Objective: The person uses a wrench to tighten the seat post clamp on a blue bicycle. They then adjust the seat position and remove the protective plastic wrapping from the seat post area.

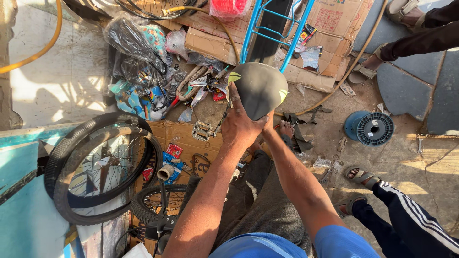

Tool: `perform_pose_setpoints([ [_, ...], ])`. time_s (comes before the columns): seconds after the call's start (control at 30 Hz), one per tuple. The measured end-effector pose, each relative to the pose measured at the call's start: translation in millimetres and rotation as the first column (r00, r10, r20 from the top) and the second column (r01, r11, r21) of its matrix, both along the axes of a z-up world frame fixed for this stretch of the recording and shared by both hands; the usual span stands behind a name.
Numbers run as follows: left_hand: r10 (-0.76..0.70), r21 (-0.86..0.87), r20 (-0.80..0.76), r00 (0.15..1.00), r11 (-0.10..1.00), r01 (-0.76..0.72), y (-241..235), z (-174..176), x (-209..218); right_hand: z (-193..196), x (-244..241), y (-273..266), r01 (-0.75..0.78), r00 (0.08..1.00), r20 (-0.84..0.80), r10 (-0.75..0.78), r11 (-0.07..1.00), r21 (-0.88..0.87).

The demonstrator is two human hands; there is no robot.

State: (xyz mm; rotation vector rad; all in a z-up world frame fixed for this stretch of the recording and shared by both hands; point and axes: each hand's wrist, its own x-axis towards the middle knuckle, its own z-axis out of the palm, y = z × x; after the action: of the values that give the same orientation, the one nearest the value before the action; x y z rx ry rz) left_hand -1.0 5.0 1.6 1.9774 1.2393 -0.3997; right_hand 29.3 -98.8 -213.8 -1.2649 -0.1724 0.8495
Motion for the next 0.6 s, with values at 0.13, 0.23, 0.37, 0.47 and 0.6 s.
perform_pose_setpoints([
  [0.13, 0.014, 0.003, 0.000, 1.000, 1.000, -0.014, -0.8, 5.7, 1.8, 17.9, -16.5, -17.0, -0.081, 0.991, 0.097, 0.097, 0.984, -0.158],
  [0.23, 0.021, -0.022, -0.051, 0.998, 1.000, -0.022, -0.6, 8.5, 6.8, -15.1, -33.9, -30.9, 0.042, 0.989, 0.146, -0.019, 0.987, -0.156],
  [0.37, 0.047, -0.029, -0.034, 0.998, 0.998, -0.048, -3.2, 11.3, 5.3, -42.6, -39.7, -31.1, -0.031, 0.915, 0.315, 0.251, 0.823, -0.567],
  [0.47, 0.072, -0.026, -0.006, 0.997, 0.997, -0.072, -0.1, 11.2, 4.7, -21.0, -49.3, -34.2, 0.003, 0.951, 0.283, 0.129, 0.907, -0.422],
  [0.6, 0.080, -0.014, 0.051, 0.995, 0.997, -0.079, 0.8, 18.6, 3.0, 44.2, -22.5, -41.5, -0.265, 0.787, -0.617, 0.010, 0.908, -0.323],
])
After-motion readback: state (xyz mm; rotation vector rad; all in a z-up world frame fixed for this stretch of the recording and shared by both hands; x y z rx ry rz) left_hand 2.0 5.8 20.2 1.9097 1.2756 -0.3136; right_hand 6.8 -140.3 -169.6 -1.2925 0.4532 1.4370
